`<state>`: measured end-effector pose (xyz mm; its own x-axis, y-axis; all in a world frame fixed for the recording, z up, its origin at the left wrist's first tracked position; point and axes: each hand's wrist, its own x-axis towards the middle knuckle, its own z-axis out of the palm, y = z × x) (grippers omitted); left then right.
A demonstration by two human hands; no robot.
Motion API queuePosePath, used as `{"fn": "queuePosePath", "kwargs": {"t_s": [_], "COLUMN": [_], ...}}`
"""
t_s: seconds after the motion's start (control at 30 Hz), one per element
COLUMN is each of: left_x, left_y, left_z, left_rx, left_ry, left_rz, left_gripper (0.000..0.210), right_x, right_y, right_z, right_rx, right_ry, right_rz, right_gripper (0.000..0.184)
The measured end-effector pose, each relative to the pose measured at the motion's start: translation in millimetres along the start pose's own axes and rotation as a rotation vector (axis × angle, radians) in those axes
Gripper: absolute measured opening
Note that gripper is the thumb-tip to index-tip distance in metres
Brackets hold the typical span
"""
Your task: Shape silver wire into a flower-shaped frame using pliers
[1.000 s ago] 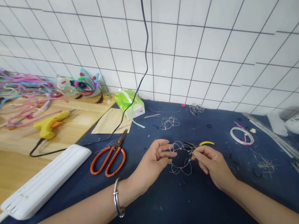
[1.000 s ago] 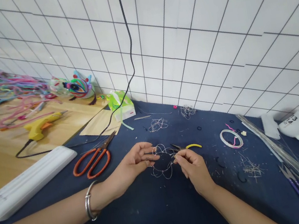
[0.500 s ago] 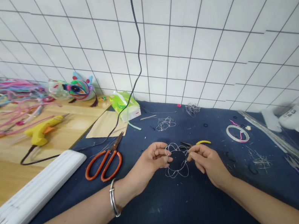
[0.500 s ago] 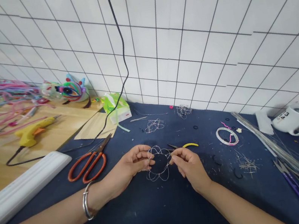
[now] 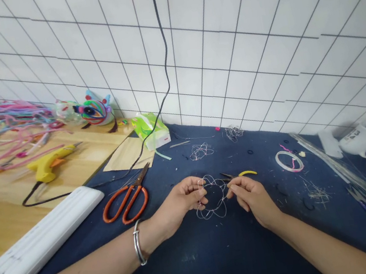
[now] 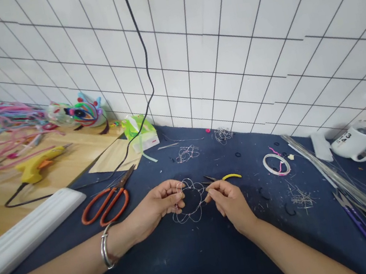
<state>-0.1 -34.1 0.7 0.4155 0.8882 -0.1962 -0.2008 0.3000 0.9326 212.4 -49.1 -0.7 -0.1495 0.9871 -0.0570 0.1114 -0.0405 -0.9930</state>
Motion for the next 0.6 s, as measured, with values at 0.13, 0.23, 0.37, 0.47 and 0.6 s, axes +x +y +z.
{"fn": "queuePosePath", "kwargs": {"t_s": [0.13,0.23,0.37,0.47,0.6], "left_x": [0.6,0.5,-0.4,-0.9,-0.1], "left_y": [-1.3,-2.1,-3.7,-4.5,-3.7], "left_z": [0.7,0.7,0.7,1.4,2.5], "left_rx": [-0.011,-0.025,-0.049,-0.056,-0.041], "left_ry": [0.002,-0.013,-0.025,-0.015,-0.016], "left_rz": [-0.014,-0.014,-0.017,-0.023,-0.038], "left_gripper": [0.025,0.023,0.016,0.016,0.024], "right_x": [0.8,1.6,1.5,0.5,-0.3], "right_y": [1.0,1.6,1.5,1.8,3.8], "right_z": [-0.2,-0.4,0.7,3.3,8.2], "right_rx": [0.004,0.003,-0.018,-0.008,-0.008], "right_ry": [0.001,0.001,0.014,0.01,-0.031], "right_rz": [0.008,0.002,0.002,0.022,0.03], "right_gripper": [0.021,0.02,0.018,0.015,0.016]}}
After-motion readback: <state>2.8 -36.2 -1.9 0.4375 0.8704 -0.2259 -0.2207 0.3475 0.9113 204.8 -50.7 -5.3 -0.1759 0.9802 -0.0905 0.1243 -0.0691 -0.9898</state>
